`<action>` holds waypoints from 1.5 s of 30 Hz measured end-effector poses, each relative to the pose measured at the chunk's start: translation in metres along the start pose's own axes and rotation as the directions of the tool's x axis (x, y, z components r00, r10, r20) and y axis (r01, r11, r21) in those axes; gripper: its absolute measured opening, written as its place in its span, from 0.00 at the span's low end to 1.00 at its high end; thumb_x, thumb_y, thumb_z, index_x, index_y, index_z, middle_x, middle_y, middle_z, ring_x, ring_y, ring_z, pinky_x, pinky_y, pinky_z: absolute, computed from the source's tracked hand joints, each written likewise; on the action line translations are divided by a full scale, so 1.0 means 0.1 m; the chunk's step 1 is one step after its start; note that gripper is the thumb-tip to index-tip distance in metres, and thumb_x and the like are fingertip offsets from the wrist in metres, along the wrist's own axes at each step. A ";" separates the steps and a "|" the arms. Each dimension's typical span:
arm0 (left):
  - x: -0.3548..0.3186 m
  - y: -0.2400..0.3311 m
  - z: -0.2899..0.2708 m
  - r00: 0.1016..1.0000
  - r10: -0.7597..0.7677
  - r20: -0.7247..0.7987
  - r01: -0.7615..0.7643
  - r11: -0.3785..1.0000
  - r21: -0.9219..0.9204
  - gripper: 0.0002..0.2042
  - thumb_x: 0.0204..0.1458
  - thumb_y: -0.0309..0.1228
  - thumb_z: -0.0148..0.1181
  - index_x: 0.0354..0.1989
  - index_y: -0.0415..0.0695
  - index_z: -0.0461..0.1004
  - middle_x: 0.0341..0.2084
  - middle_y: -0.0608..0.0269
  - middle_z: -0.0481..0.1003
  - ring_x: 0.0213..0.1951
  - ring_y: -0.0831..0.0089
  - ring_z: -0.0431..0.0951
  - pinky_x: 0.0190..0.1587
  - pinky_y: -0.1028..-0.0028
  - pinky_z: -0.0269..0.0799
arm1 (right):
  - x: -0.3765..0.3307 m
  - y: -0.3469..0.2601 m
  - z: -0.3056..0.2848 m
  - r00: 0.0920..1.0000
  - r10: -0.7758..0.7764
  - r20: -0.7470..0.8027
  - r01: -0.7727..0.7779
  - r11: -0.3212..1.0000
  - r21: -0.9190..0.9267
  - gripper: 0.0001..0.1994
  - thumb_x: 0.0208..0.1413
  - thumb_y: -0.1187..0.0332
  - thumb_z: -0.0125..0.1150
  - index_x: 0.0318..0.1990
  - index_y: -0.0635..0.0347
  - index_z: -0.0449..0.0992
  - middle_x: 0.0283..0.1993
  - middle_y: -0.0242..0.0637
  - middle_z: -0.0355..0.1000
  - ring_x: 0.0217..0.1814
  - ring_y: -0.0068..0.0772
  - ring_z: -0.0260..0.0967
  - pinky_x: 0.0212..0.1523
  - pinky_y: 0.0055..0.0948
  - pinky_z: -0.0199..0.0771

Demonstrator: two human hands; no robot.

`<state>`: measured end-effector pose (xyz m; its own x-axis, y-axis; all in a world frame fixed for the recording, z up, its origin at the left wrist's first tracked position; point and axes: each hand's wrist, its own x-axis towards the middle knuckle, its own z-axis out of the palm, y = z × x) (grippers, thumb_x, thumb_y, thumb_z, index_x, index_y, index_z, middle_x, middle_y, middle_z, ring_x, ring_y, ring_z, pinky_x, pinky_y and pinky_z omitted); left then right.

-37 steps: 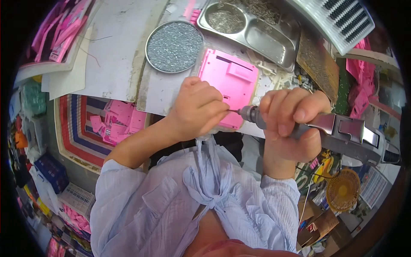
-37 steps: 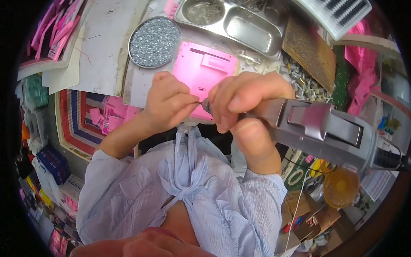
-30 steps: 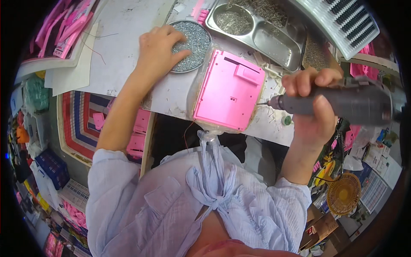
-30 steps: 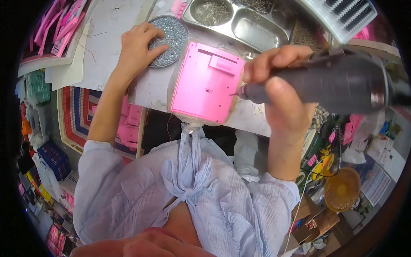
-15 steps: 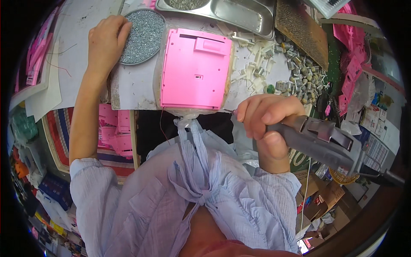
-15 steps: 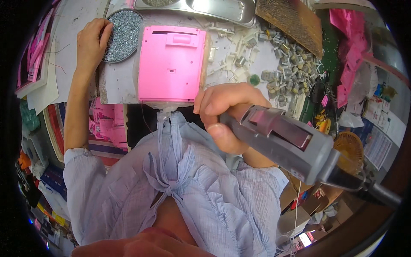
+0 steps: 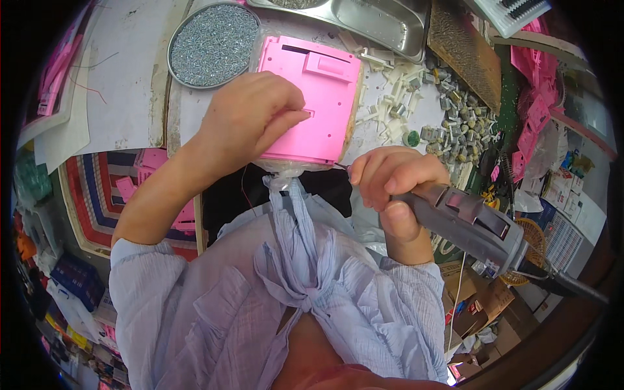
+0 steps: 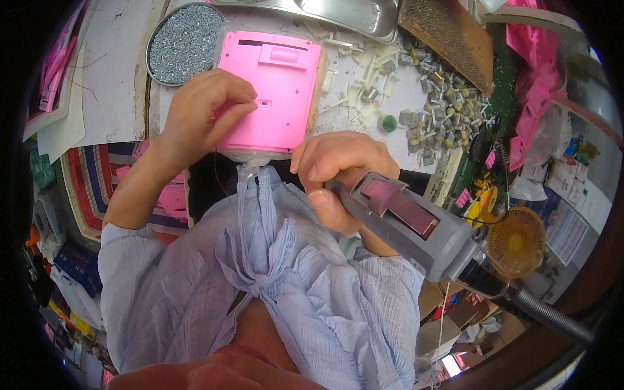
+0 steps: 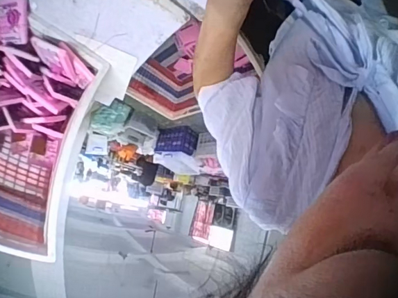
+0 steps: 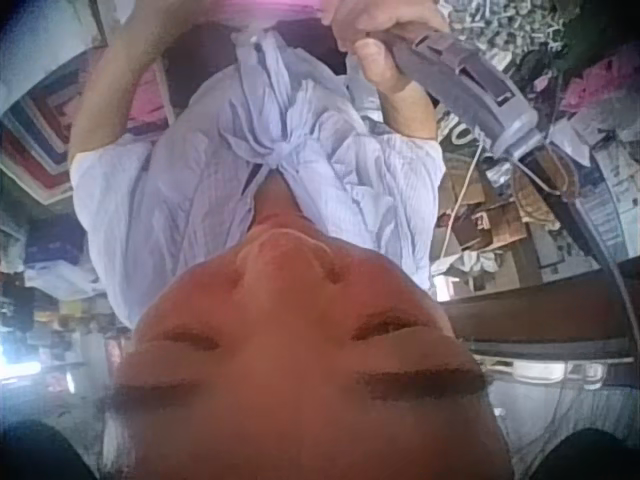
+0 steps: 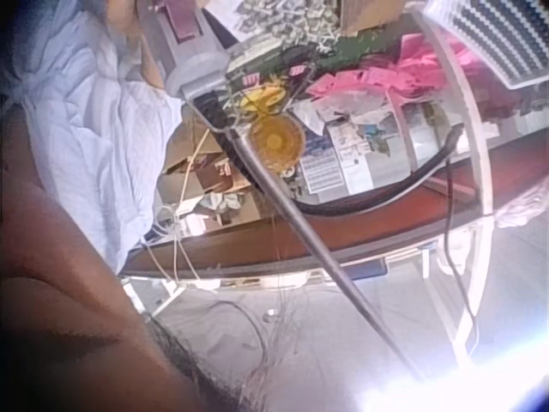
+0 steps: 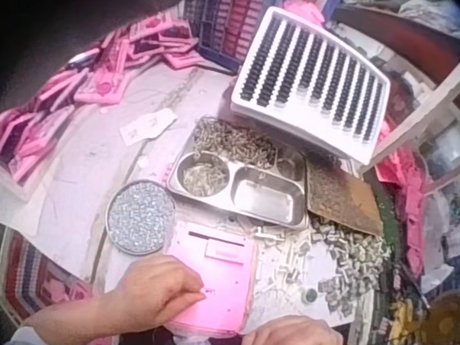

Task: Assembling internal electronic components into pink plastic toy housings using an electric screwdriver and a soldering iron.

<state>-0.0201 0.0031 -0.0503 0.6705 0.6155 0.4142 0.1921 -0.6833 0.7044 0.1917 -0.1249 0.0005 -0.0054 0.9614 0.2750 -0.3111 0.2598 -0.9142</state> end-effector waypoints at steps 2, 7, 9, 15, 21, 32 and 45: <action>0.01 0.01 0.01 1.000 -0.002 0.001 0.002 0.999 -0.035 0.07 0.53 0.30 0.69 0.31 0.44 0.76 0.28 0.62 0.78 0.32 0.59 0.78 0.36 0.63 0.73 | -0.01 0.00 0.00 1.000 0.003 -0.006 -0.003 1.000 -0.006 0.11 0.57 0.68 0.70 0.38 0.60 0.72 0.21 0.32 0.68 0.23 0.31 0.68 0.35 0.39 0.78; -0.01 -0.03 0.00 0.998 0.057 -0.017 -0.057 0.998 -0.005 0.06 0.53 0.30 0.69 0.34 0.43 0.77 0.31 0.63 0.81 0.34 0.60 0.81 0.39 0.64 0.76 | 0.01 0.02 0.00 1.000 -0.007 -0.006 0.007 0.999 -0.049 0.12 0.58 0.65 0.70 0.38 0.59 0.71 0.20 0.31 0.68 0.21 0.30 0.68 0.34 0.38 0.77; -0.03 -0.06 -0.02 0.995 0.099 -0.027 -0.098 0.995 0.029 0.07 0.52 0.30 0.69 0.36 0.43 0.79 0.33 0.63 0.82 0.35 0.61 0.83 0.40 0.65 0.78 | 0.02 0.03 0.01 1.000 0.001 0.002 -0.001 0.993 -0.117 0.15 0.59 0.59 0.70 0.38 0.55 0.68 0.18 0.28 0.67 0.19 0.28 0.66 0.30 0.36 0.75; 0.03 -0.06 0.02 0.972 0.206 0.115 -0.212 0.976 0.042 0.08 0.52 0.27 0.68 0.39 0.43 0.77 0.46 0.59 0.82 0.50 0.61 0.82 0.54 0.62 0.77 | 0.00 0.07 0.00 0.997 -0.067 0.023 0.068 0.997 -0.046 0.10 0.54 0.73 0.69 0.36 0.62 0.72 0.22 0.34 0.69 0.22 0.34 0.69 0.31 0.38 0.78; -0.06 -0.13 0.20 0.979 0.142 0.149 -0.138 0.990 -0.033 0.14 0.52 0.29 0.68 0.47 0.44 0.79 0.50 0.59 0.81 0.55 0.60 0.80 0.66 0.56 0.70 | 0.12 0.09 0.05 0.949 -0.083 0.305 0.149 0.969 -0.197 0.10 0.60 0.68 0.65 0.34 0.57 0.68 0.21 0.32 0.68 0.19 0.32 0.67 0.26 0.37 0.76; -0.06 -0.16 0.24 0.976 0.145 0.163 -0.141 0.989 -0.038 0.16 0.53 0.31 0.68 0.50 0.44 0.79 0.51 0.60 0.81 0.54 0.60 0.80 0.66 0.57 0.71 | 0.47 0.18 0.00 0.963 -0.127 0.236 0.164 0.976 -0.145 0.14 0.59 0.64 0.68 0.30 0.57 0.66 0.17 0.30 0.65 0.16 0.31 0.64 0.22 0.35 0.74; -0.03 -0.17 0.19 0.970 0.167 0.176 -0.162 0.986 -0.040 0.15 0.52 0.32 0.68 0.48 0.42 0.78 0.49 0.59 0.81 0.55 0.60 0.80 0.64 0.56 0.72 | 0.78 0.16 -0.25 0.942 -0.223 0.249 0.244 0.968 -0.053 0.08 0.55 0.74 0.64 0.30 0.62 0.69 0.19 0.34 0.67 0.17 0.36 0.68 0.22 0.36 0.75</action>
<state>-0.0117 0.0057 -0.0742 0.8084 0.4143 0.4181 0.0520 -0.7578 0.6504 0.2104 -0.0435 -0.0003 -0.1724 0.8255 0.5375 -0.2520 0.4905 -0.8342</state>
